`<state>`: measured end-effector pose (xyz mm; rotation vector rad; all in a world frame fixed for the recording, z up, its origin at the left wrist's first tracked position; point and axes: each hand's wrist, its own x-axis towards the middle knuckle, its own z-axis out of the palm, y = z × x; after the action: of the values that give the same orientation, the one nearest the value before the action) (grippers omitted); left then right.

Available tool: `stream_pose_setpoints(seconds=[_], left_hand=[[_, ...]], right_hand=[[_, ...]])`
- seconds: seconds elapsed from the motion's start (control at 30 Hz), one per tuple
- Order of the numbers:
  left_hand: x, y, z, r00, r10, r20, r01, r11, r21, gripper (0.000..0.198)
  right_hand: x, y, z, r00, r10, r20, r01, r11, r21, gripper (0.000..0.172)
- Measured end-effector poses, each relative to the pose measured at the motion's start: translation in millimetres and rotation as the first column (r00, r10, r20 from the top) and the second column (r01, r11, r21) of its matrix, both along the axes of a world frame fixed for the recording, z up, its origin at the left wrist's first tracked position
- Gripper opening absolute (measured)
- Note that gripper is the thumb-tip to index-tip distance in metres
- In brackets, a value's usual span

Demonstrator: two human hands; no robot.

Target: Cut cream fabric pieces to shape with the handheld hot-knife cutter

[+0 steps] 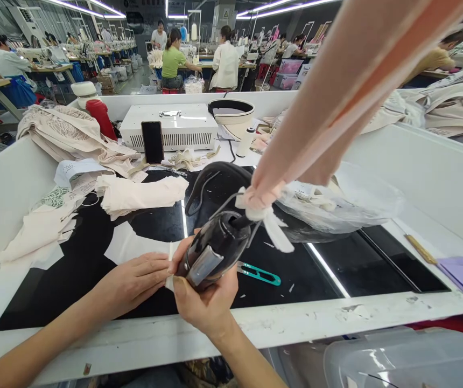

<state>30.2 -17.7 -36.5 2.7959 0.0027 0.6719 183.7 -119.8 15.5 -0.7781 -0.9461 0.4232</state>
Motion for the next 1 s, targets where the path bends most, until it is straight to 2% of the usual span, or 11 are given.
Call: stream_pose_setpoints(seconds=[0.17,0.33,0.47,0.57,0.73,0.87,1.0], left_hand=[[-7,-3,10.5,0.996,-0.06,-0.067,0.059,0.998,-0.012,0.02],[-16,-9,22.4,0.993,-0.056,-0.105,0.057,0.998,0.013,0.02],[-6,-10,26.7,0.993,-0.052,-0.106,0.057,0.997,0.044,0.02],[11,-12,24.2,0.995,-0.058,-0.085,0.063,0.997,0.051,0.02],[37,-14,10.0,0.994,-0.076,-0.076,0.085,0.989,0.119,0.024],[46,-10,1.1,0.992,-0.063,-0.106,0.082,0.979,0.186,0.026],[46,-7,-1.2,0.997,-0.055,-0.058,0.067,0.971,0.229,0.023]], right_hand=[[6,-5,7.9,0.999,-0.019,0.03,0.018,1.0,0.007,0.043],[36,-3,15.5,0.989,-0.145,-0.003,0.145,0.989,0.014,0.036],[52,5,14.5,0.972,-0.236,-0.009,0.236,0.972,0.015,0.031],[52,10,12.6,0.966,-0.259,0.005,0.259,0.966,0.012,0.031],[48,7,11.4,0.956,-0.293,0.029,0.294,0.955,-0.032,0.031],[49,3,8.9,0.955,-0.294,0.044,0.296,0.954,-0.055,0.028],[48,5,6.1,0.955,-0.29,0.055,0.292,0.956,-0.03,0.027]])
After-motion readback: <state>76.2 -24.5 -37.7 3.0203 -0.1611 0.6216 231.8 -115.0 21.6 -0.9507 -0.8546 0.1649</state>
